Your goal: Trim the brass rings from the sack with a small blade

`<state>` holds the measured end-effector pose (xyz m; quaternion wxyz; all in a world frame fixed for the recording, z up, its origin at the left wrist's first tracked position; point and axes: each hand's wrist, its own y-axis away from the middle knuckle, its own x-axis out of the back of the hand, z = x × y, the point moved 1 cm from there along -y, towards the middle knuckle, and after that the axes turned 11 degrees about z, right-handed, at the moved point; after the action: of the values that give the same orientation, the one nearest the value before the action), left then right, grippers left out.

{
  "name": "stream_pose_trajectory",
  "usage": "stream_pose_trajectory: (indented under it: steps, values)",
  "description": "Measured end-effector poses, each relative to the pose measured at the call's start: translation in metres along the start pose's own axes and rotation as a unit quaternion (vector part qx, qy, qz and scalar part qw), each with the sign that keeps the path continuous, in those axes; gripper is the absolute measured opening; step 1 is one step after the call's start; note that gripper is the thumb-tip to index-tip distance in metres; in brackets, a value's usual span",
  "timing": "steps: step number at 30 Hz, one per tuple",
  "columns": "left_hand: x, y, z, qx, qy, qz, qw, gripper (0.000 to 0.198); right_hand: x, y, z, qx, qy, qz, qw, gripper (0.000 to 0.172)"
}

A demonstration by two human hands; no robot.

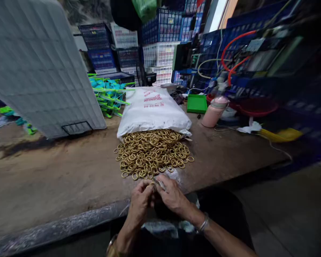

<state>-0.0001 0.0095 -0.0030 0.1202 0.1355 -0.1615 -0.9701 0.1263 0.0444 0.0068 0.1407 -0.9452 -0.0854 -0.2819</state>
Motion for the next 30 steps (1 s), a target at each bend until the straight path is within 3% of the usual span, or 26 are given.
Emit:
stream_pose_trajectory:
  steps: [8,17,20,24,30]
  values:
    - [-0.007,0.0,0.005,0.002,-0.048,-0.024,0.999,0.029,0.005,0.0,-0.005,0.01,-0.01,0.023,1.0,0.009]
    - [-0.006,0.008,0.012,0.1,0.097,-0.082,0.987,0.028,0.009,-0.001,-0.008,0.062,0.016,0.018,0.998,0.012]
    - [-0.006,0.007,0.01,0.104,0.114,-0.082,0.985,0.028,0.009,0.001,-0.009,0.085,0.019,0.006,0.996,0.012]
    - [-0.007,0.006,0.011,0.09,0.11,-0.074,0.987,0.029,0.008,0.001,-0.01,0.013,-0.038,0.004,0.999,0.008]
    - [-0.01,0.006,0.011,0.075,0.106,-0.091,0.987,0.028,0.004,-0.001,-0.005,-0.125,-0.18,-0.032,0.975,0.03]
